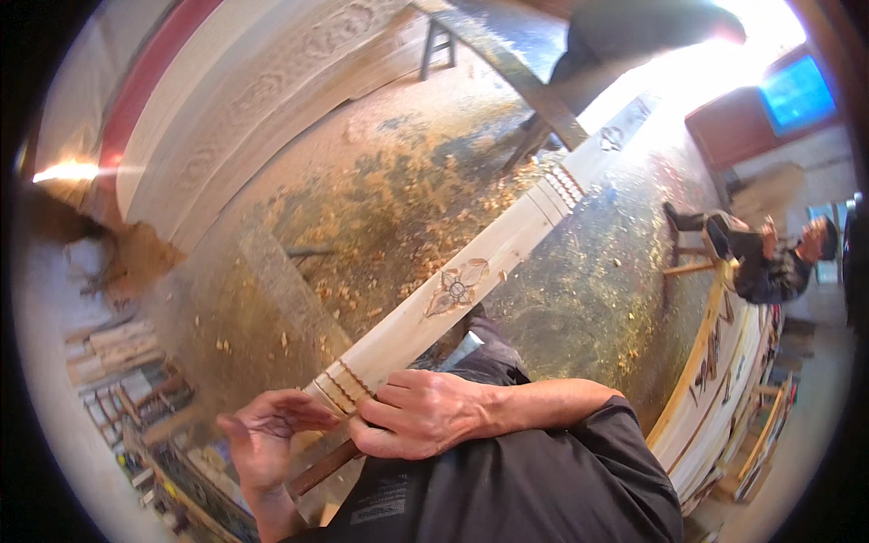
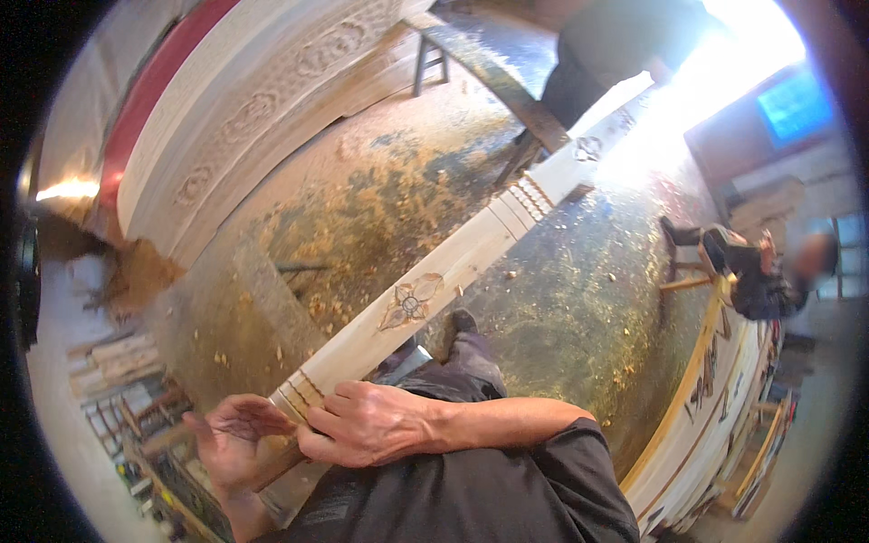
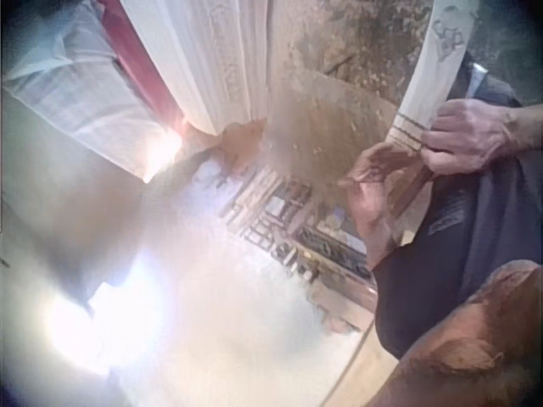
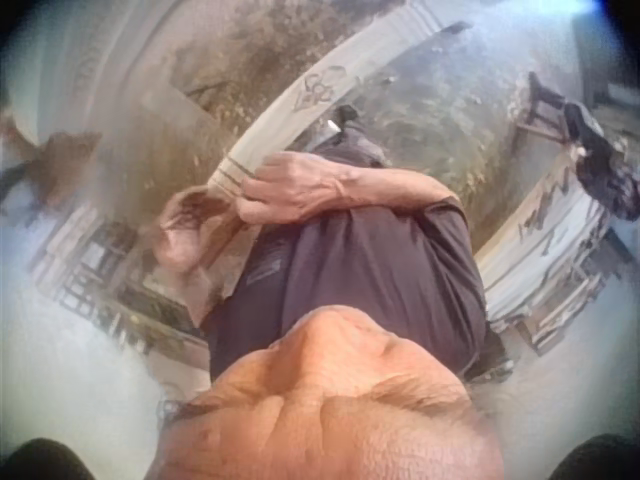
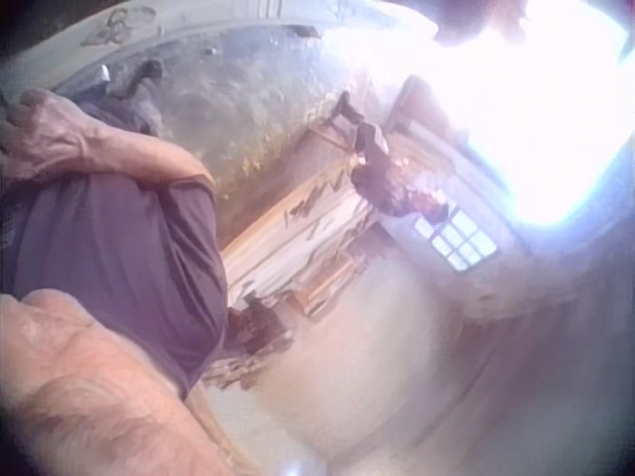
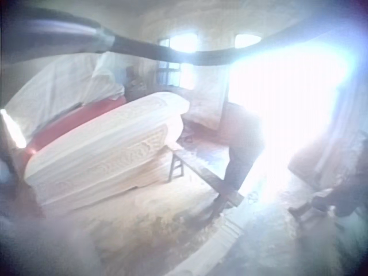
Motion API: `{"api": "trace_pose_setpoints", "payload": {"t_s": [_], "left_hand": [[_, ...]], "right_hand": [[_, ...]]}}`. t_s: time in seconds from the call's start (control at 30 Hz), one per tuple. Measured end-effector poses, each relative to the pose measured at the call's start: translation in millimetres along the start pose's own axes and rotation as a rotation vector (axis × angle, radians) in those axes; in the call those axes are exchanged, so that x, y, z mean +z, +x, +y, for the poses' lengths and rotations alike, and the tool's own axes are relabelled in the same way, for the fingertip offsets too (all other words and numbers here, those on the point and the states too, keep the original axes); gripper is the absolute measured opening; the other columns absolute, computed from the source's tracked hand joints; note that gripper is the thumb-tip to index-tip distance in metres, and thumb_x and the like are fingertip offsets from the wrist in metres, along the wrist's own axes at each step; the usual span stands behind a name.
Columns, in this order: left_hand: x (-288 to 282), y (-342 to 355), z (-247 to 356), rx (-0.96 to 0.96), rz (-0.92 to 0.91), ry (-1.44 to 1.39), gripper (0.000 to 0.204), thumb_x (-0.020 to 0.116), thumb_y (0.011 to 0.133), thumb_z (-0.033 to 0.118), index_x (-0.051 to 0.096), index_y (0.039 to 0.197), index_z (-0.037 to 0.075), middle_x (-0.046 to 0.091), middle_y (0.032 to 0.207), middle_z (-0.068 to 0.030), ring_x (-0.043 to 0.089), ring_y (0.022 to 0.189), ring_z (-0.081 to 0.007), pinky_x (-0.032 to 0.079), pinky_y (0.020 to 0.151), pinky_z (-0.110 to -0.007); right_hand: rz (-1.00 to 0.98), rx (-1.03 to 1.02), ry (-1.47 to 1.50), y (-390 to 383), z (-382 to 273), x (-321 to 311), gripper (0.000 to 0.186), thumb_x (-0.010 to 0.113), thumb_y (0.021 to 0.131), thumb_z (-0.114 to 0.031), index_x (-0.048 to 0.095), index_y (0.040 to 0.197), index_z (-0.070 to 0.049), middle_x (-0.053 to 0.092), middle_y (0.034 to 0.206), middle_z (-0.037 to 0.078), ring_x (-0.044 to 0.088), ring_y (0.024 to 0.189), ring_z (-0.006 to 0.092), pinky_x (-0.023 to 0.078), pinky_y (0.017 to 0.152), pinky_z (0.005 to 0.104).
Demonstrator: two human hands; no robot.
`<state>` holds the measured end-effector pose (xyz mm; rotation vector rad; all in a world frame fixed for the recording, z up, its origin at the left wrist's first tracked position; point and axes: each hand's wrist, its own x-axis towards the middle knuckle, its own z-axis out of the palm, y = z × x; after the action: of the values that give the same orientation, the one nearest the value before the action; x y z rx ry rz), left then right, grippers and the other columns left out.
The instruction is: The person carves a floral pattern into a long wooden board using a chisel and a wooden mallet, occasionally picking up different chisels from a nearby table.
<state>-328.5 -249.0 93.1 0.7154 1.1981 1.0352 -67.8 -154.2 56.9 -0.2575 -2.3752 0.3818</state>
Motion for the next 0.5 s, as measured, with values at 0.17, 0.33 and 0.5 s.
{"api": "trace_pose_setpoints", "payload": {"t_s": [0.17, 0.33, 0.5], "left_hand": [[55, -40, -4, 0.103, 0.239, 0.177, 0.122, 0.044, 0.089, 0.096, 0.061, 0.132, -0.017, 0.069, 0.132, -0.0318, 0.071, 0.122, -0.0431, 0.052, 0.111, -0.054], [113, -77, -30, -0.029, 0.453, 0.09, 0.124, 0.052, 0.085, 0.096, 0.059, 0.138, -0.016, 0.06, 0.146, -0.0333, 0.062, 0.136, -0.0433, 0.049, 0.115, -0.056], [156, -81, -45, -0.161, 0.567, -0.017, 0.131, 0.06, 0.074, 0.1, 0.06, 0.137, -0.015, 0.057, 0.15, -0.0301, 0.06, 0.138, -0.0413, 0.057, 0.107, -0.055]], "right_hand": [[-0.025, -0.197, 0.195, -13, 25, 3, 0.03, 0.07, 0.084, -0.021, 0.066, 0.107, -0.002, 0.054, 0.079, 0.001, 0.058, 0.066, 0.0137, 0.044, 0.058, 0.0296], [-0.133, -0.342, 0.43, -23, 37, 10, 0.031, 0.07, 0.085, -0.02, 0.067, 0.108, 0.0, 0.054, 0.078, 0.001, 0.059, 0.068, 0.0158, 0.046, 0.06, 0.0317], [-0.165, -0.426, 0.61, -30, 38, 12, 0.029, 0.068, 0.086, -0.017, 0.067, 0.108, 0.0, 0.054, 0.077, 0.001, 0.061, 0.07, 0.0167, 0.046, 0.061, 0.032]]}}
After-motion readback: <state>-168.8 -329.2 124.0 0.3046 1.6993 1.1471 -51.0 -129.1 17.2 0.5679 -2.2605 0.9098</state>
